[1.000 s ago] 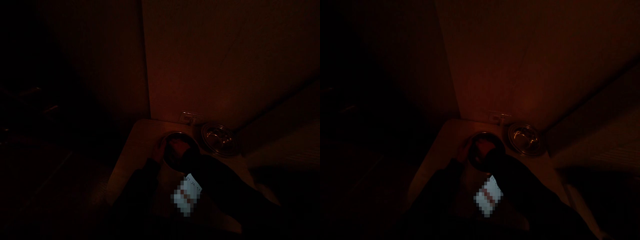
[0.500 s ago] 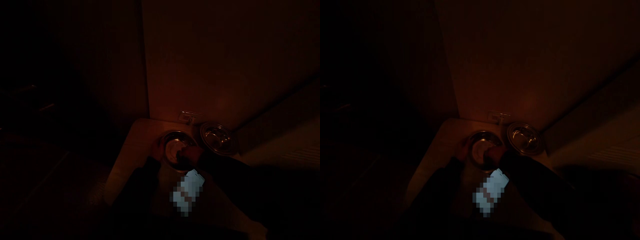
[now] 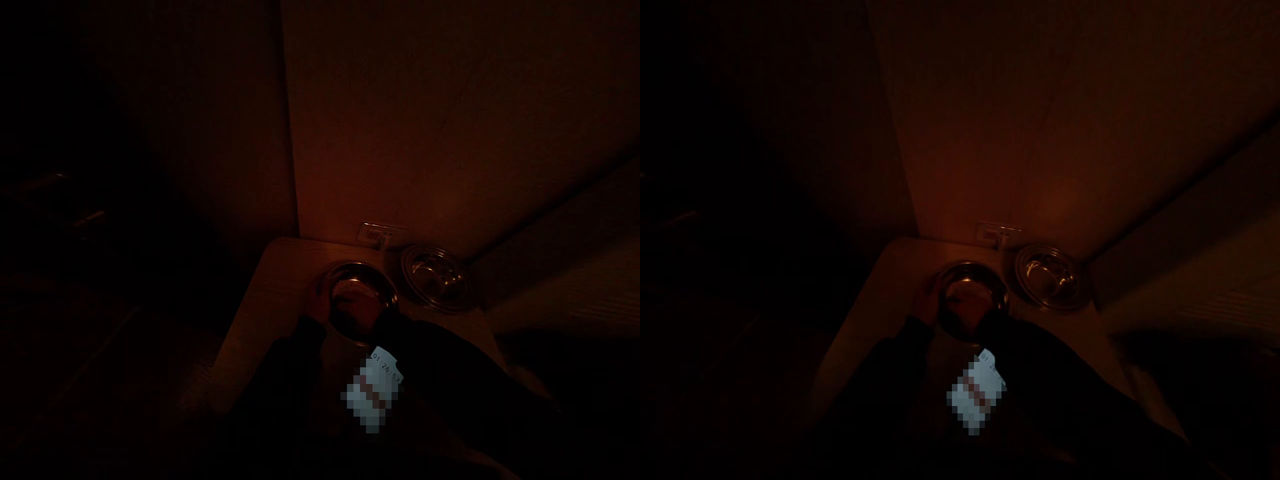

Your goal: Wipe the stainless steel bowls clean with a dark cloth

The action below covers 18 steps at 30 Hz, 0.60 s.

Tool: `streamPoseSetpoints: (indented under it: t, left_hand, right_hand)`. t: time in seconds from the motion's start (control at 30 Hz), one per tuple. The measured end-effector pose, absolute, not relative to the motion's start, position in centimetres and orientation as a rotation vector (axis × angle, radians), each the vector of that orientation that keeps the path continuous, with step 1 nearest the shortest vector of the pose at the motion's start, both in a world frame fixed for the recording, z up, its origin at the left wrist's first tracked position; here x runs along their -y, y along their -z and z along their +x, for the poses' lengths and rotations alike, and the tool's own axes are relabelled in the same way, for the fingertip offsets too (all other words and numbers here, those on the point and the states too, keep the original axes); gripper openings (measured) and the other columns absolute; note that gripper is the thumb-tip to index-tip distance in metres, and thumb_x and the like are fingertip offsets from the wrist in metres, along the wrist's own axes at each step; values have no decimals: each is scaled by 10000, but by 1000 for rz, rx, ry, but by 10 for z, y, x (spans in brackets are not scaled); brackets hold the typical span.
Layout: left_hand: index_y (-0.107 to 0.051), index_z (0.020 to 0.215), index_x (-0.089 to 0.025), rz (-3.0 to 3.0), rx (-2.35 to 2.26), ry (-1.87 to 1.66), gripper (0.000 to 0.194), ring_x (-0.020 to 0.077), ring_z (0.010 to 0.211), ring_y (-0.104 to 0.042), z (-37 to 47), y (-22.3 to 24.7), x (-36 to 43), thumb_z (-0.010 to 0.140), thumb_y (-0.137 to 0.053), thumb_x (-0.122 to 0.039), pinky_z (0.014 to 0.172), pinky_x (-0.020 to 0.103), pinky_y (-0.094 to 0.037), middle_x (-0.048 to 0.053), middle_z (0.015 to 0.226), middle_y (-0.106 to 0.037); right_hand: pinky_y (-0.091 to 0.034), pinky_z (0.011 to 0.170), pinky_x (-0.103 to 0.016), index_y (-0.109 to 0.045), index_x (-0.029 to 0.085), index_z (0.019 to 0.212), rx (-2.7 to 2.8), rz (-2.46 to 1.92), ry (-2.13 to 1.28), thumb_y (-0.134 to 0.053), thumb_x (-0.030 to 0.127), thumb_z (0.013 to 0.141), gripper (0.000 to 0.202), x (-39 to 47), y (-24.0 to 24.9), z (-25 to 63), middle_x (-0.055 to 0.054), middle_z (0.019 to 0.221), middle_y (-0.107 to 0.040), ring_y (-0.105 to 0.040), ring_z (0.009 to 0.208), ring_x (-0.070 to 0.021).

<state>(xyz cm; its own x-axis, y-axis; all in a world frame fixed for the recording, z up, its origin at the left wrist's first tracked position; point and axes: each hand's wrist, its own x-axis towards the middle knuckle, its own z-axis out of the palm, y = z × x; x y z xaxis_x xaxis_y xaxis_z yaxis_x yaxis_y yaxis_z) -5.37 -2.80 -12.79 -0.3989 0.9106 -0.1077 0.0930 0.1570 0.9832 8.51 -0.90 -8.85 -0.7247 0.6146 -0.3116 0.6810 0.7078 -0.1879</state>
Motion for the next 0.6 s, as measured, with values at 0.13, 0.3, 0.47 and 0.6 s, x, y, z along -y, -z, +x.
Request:
streamPoseSetpoints:
  t: [0.13, 0.3, 0.47, 0.6]
  left_hand:
    - [-690, 1094, -84, 971, -1629, -1294, 320, 231, 1090, -651, -57, 123, 32, 926, -458, -226, 1005, 355, -463, 139, 1165, -703]
    - [-688, 1104, -110, 943, -1585, -1303, 314, 223, 1150, -626, -58, 121, 35, 921, -464, -231, 1037, 354, -449, 121, 1206, -690]
    - [-674, 1120, -117, 892, -1625, -1318, 321, 223, 1161, -617, -54, 129, 32, 926, -451, -242, 1047, 356, -438, 128, 1226, -676]
    - [-652, 1144, -109, 853, -1754, -1296, 338, 235, 1162, -613, -51, 129, 31, 939, -424, -250, 1051, 366, -427, 146, 1240, -661]
  right_hand:
    - [-481, 963, -490, -591, 189, 1213, -2691, 1126, 446, -611, 320, 925, 318, 5, 91, 93, -87, 1304, -567, -566, 1155, -250]
    - [-519, 903, -453, -568, 193, 1236, -2592, 1585, 307, -581, 351, 943, 334, -14, 92, 84, -92, 1273, -575, -598, 1079, -230]
    - [-519, 901, -452, -565, 192, 1242, -2571, 1682, 370, -584, 355, 941, 343, -3, 94, 55, -92, 1273, -575, -599, 1079, -231]
    - [-525, 894, -449, -563, 189, 1244, -2638, 1520, 527, -584, 349, 942, 343, 15, 94, 50, -90, 1267, -580, -605, 1069, -228]
